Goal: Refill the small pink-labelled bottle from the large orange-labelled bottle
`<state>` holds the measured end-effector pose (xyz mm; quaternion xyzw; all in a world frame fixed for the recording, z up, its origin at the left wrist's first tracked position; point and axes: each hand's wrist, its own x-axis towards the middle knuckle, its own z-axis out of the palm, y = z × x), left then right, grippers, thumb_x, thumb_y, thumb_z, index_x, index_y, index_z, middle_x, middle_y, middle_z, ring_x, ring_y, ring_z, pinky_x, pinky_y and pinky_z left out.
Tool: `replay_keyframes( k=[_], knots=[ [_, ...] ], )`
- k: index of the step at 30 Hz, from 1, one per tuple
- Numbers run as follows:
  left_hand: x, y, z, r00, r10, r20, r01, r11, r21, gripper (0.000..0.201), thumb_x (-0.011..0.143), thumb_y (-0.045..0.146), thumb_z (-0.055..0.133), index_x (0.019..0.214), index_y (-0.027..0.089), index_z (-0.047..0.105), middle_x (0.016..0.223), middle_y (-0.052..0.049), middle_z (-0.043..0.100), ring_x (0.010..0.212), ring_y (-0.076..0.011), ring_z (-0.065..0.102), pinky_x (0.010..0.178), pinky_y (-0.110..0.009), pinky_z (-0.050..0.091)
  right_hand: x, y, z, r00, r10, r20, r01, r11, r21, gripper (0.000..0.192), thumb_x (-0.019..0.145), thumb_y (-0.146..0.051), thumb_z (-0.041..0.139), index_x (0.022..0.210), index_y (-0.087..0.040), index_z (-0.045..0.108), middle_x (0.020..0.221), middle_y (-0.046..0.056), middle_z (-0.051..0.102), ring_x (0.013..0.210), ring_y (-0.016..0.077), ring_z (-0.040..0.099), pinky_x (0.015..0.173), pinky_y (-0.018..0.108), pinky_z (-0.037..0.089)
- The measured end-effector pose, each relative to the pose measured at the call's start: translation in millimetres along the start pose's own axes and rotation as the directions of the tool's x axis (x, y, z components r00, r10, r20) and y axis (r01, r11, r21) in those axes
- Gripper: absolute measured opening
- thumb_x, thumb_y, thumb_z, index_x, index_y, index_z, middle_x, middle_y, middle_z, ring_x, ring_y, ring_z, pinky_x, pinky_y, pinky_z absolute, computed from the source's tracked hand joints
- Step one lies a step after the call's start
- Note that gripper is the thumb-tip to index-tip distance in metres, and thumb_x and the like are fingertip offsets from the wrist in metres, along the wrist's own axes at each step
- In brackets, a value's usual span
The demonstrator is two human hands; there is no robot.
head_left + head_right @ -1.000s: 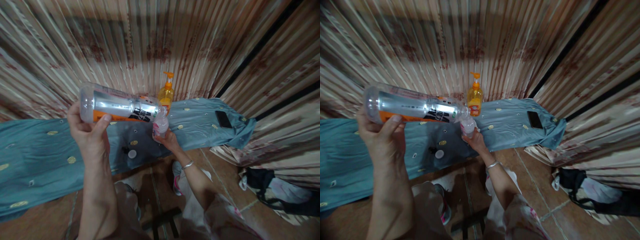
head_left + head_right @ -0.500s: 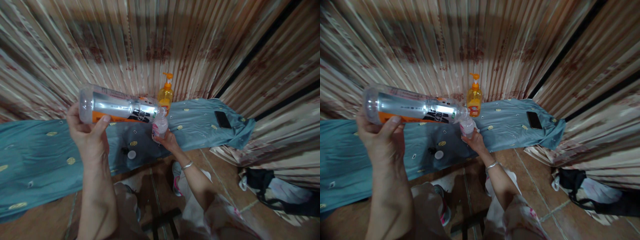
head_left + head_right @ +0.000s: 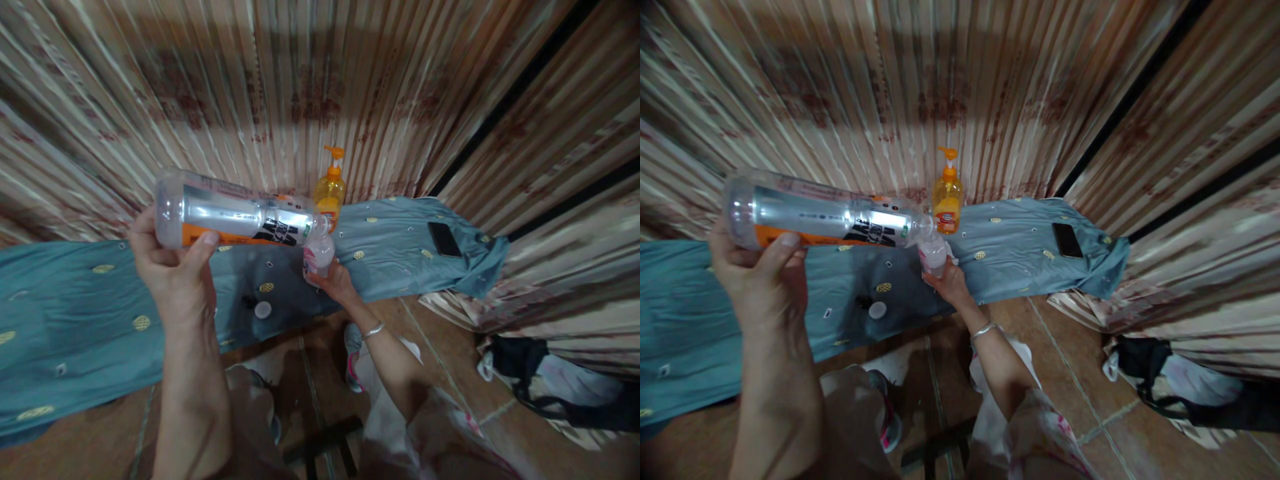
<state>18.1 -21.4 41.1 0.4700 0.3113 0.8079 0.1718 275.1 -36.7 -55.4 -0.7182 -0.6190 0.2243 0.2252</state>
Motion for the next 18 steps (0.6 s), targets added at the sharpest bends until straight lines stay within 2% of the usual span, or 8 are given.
replay_keyframes(
  k=[18],
  knots=[
    [2.2, 2.7, 1.3, 1.0, -0.005, -0.002, 0.005, 1.0, -0.001, 0.08, 0.044, 0.057, 0.101, 0.112, 0.033, 0.067, 0.107, 0.002, 0.069, 0.1, -0.0222, 0.069, 0.108, -0.057, 0.054, -1.0, -0.5, 0.2, 1.0, -0.005, -0.008, 0.004, 1.0, -0.022, 0.066, 0.089, -0.039, 0.084, 0.142, -0.012, 0.055, 0.121, 0.016, 0.08, 0.118, 0.0296, 0.078, 0.097, 0.032, 0.059]
  ],
)
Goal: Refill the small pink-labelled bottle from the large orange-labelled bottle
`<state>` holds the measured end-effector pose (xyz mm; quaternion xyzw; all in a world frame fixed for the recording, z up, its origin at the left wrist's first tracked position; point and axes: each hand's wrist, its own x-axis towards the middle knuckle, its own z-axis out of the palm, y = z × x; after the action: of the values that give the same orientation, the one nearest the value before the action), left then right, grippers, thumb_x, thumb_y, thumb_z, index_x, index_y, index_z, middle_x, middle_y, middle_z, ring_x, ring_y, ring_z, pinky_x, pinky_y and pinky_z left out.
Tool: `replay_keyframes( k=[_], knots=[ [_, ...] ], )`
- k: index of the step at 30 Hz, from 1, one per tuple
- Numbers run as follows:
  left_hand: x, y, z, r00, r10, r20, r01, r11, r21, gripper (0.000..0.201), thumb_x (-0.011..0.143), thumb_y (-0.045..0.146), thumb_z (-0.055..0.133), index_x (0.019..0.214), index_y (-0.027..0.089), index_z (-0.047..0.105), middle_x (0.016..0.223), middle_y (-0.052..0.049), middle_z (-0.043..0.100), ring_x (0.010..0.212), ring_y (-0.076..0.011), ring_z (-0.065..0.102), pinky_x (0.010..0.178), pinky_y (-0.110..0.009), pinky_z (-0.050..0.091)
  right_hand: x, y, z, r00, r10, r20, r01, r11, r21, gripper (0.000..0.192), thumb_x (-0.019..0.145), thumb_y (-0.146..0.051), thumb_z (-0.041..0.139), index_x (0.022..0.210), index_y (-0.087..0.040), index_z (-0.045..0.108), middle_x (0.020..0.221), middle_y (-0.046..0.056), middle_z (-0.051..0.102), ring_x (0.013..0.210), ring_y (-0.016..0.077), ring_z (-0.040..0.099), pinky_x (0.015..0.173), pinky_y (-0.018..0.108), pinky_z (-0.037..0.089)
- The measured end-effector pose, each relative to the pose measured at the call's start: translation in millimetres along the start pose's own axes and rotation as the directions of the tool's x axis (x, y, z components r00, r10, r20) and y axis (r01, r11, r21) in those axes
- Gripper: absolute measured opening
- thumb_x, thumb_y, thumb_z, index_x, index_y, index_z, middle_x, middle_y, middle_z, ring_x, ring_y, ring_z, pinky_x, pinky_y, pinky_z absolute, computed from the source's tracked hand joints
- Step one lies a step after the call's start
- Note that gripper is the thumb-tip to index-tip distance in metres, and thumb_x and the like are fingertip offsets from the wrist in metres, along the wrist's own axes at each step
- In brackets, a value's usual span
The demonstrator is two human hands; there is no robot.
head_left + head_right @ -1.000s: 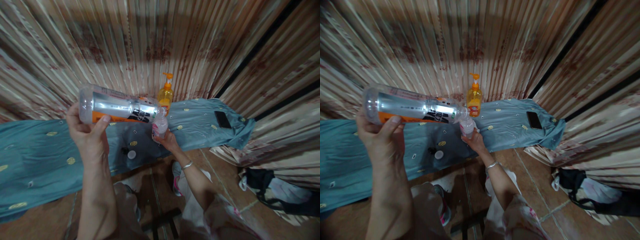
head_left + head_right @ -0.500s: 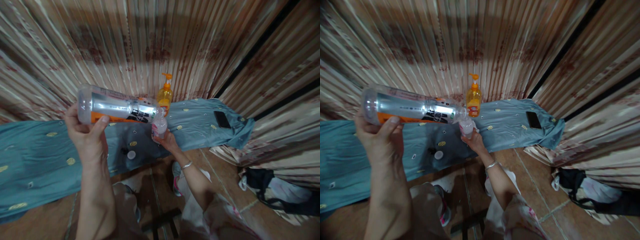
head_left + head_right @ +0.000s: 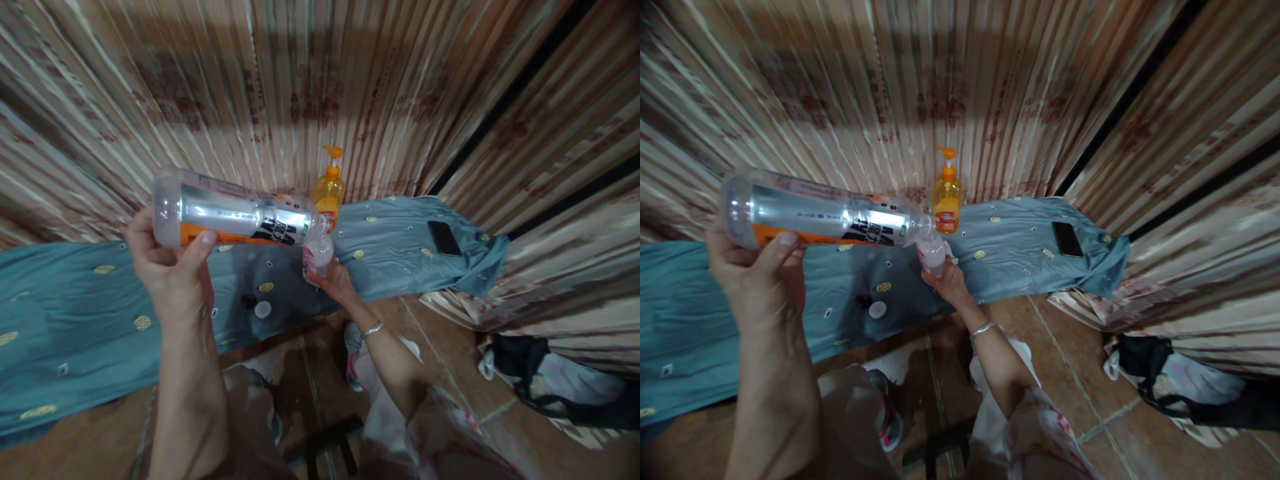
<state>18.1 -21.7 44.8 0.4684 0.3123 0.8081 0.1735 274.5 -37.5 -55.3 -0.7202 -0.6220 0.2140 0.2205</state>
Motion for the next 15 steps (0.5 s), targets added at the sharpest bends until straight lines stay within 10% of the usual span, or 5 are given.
replay_keyframes(
  k=[15],
  knots=[
    [2.6, -1.3, -1.9, 0.998, 0.044, 0.051, -0.047, 0.997, 0.055, 0.077, 0.05, 0.06, 0.097, 0.115, 0.034, 0.064, 0.109, 0.002, 0.065, 0.104, -0.0238, 0.068, 0.108, -0.056, 0.053, 1.1, 1.7, 1.7, 1.0, -0.011, -0.001, 0.011, 1.0, 0.018, 0.069, 0.088, -0.04, 0.085, 0.144, -0.013, 0.055, 0.124, 0.017, 0.08, 0.12, 0.0311, 0.077, 0.097, 0.032, 0.06]
  ],
)
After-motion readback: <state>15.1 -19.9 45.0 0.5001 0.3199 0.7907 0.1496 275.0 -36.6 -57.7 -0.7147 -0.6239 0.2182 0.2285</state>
